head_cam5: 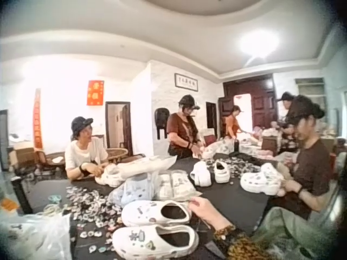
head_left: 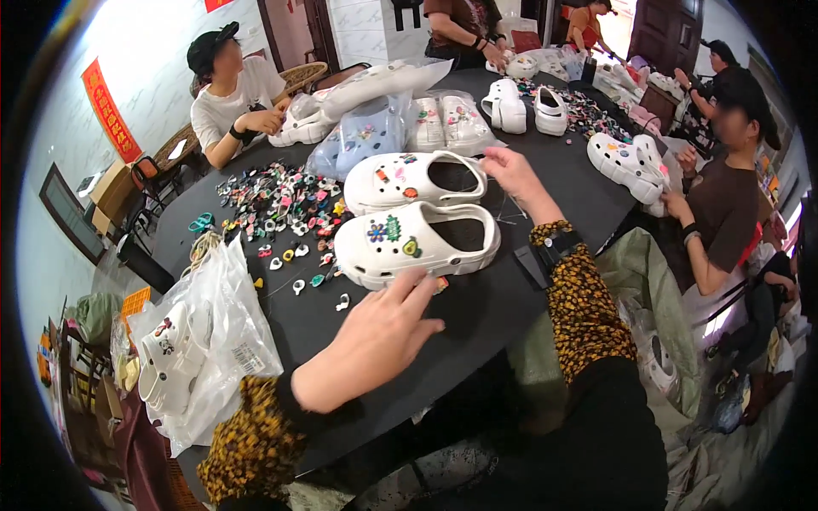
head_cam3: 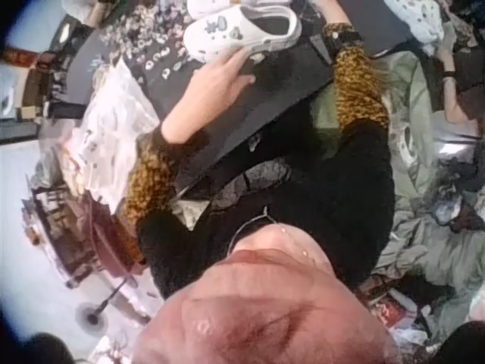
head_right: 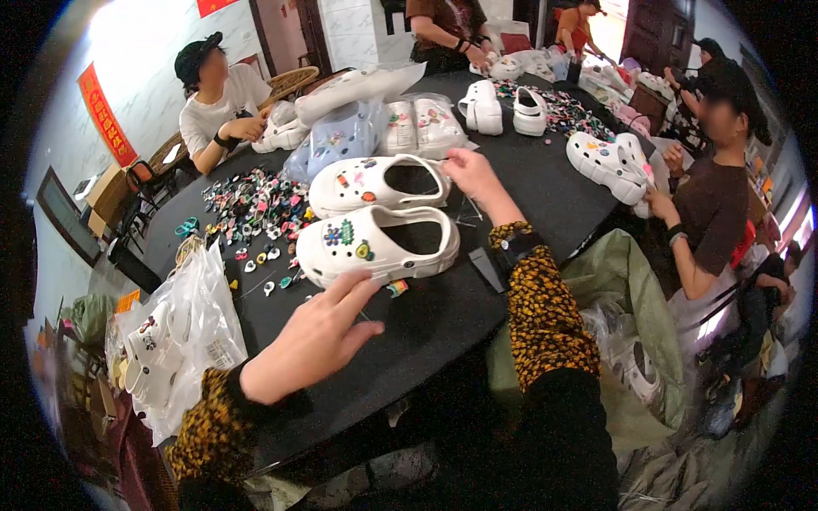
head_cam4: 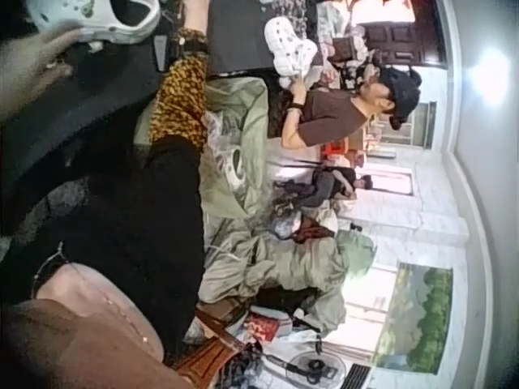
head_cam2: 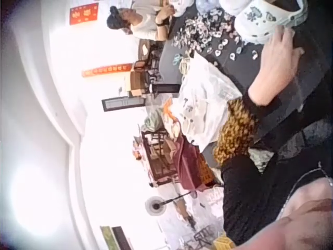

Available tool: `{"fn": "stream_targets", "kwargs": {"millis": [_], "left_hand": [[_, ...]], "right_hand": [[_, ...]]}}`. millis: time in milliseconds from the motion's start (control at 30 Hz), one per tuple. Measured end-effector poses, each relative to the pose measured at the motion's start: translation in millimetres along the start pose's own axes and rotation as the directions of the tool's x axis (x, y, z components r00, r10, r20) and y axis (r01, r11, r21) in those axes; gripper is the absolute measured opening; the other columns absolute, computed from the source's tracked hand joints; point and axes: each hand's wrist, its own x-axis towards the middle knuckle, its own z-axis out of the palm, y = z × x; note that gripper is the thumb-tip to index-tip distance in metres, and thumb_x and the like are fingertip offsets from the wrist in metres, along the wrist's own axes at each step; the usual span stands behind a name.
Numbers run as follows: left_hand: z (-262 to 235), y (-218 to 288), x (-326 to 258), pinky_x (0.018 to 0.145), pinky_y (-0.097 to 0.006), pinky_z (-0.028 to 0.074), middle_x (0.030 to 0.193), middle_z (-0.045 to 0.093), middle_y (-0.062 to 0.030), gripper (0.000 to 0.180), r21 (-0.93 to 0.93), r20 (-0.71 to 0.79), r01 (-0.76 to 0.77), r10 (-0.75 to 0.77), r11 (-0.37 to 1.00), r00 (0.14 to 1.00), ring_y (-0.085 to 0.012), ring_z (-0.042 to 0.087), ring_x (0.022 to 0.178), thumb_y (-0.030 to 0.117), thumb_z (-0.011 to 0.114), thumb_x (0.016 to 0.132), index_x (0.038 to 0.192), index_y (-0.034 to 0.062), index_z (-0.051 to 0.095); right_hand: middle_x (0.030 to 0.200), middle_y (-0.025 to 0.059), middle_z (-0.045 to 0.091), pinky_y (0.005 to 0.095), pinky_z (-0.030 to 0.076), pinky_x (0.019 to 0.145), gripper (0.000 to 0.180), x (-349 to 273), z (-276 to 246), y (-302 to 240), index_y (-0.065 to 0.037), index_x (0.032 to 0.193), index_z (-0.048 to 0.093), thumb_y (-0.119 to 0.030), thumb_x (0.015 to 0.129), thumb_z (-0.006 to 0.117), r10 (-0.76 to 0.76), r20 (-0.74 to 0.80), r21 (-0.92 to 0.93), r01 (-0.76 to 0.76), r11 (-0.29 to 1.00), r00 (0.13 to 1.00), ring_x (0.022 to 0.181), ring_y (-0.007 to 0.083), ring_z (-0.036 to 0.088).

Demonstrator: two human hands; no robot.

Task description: The recorder is attaching decorative charms to rubber clogs at a manufacturing table.

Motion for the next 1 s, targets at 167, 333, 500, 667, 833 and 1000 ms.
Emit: {"fn": "stream_targets", "kwargs": {"millis": [167,333,500,667,833,1000], "left_hand": [[39,-2,63,0.077,-0.043,0.051,0.125,0.048,-0.0185,0.055,0.074,0.019,0.081,-0.082,0.994,0.996,-0.0379,0.058,0.099,0.020,0.065,0.083,0.127,-0.0021,0.040],[67,-16,80,0.064,-0.040,0.051,0.094,0.054,-0.0151,0.045,0.313,0.026,0.076,-0.088,0.947,0.996,-0.0316,0.064,0.076,0.026,0.067,0.080,0.110,-0.0021,0.048],[68,-17,76,0.065,-0.041,0.048,0.091,0.052,-0.0144,0.036,0.352,-0.039,0.064,-0.054,0.934,0.998,-0.0330,0.062,0.076,0.027,0.069,0.079,0.095,0.0007,0.050],[52,-23,64,0.068,-0.043,0.046,0.091,0.050,-0.0154,0.035,0.305,-0.122,0.122,-0.089,0.944,0.989,-0.0339,0.060,0.080,0.022,0.071,0.076,0.092,0.0022,0.048],[19,-35,32,0.069,-0.043,0.046,0.093,0.050,-0.0144,0.033,0.251,-0.155,0.118,-0.080,0.961,0.985,-0.0346,0.058,0.082,0.019,0.071,0.074,0.092,0.0035,0.048],[-13,-47,-29,0.080,-0.041,0.047,0.099,0.050,-0.0128,0.036,0.310,-0.121,0.026,0.012,0.950,0.993,-0.0319,0.056,0.091,0.012,0.072,0.070,0.098,0.0034,0.050]], "right_hand": [[0.113,0.0166,0.062,0.0290,0.044,0.089,0.058,4,11,-4,0.013,0.123,0.049,-0.027,0.084,0.064,0.044,0.150,0.233,-0.079,0.969,0.988,0.103,0.0195,0.058],[0.106,0.0072,0.063,0.0259,0.048,0.073,0.050,11,6,-1,0.002,0.122,0.054,-0.034,0.089,0.059,0.153,0.181,0.133,-0.178,0.975,0.971,0.089,0.0115,0.059],[0.093,-0.0004,0.064,0.0264,0.050,0.060,0.040,19,10,12,-0.004,0.119,0.057,-0.036,0.095,0.052,0.269,0.350,0.173,-0.344,0.923,0.897,0.076,0.0081,0.060],[0.093,0.0043,0.064,0.0273,0.052,0.059,0.031,8,18,7,-0.006,0.114,0.059,-0.027,0.090,0.056,0.350,0.374,0.243,-0.455,0.857,0.859,0.074,0.0123,0.061],[0.093,0.0048,0.063,0.0294,0.055,0.058,0.033,-19,20,-18,-0.004,0.118,0.055,-0.015,0.087,0.057,0.242,0.466,0.341,-0.425,0.838,0.851,0.076,0.0124,0.063],[0.098,0.0044,0.062,0.0279,0.054,0.059,0.042,-72,34,-60,-0.004,0.128,0.047,-0.018,0.089,0.054,0.172,0.383,0.395,-0.329,0.858,0.908,0.081,0.0115,0.062]]}}
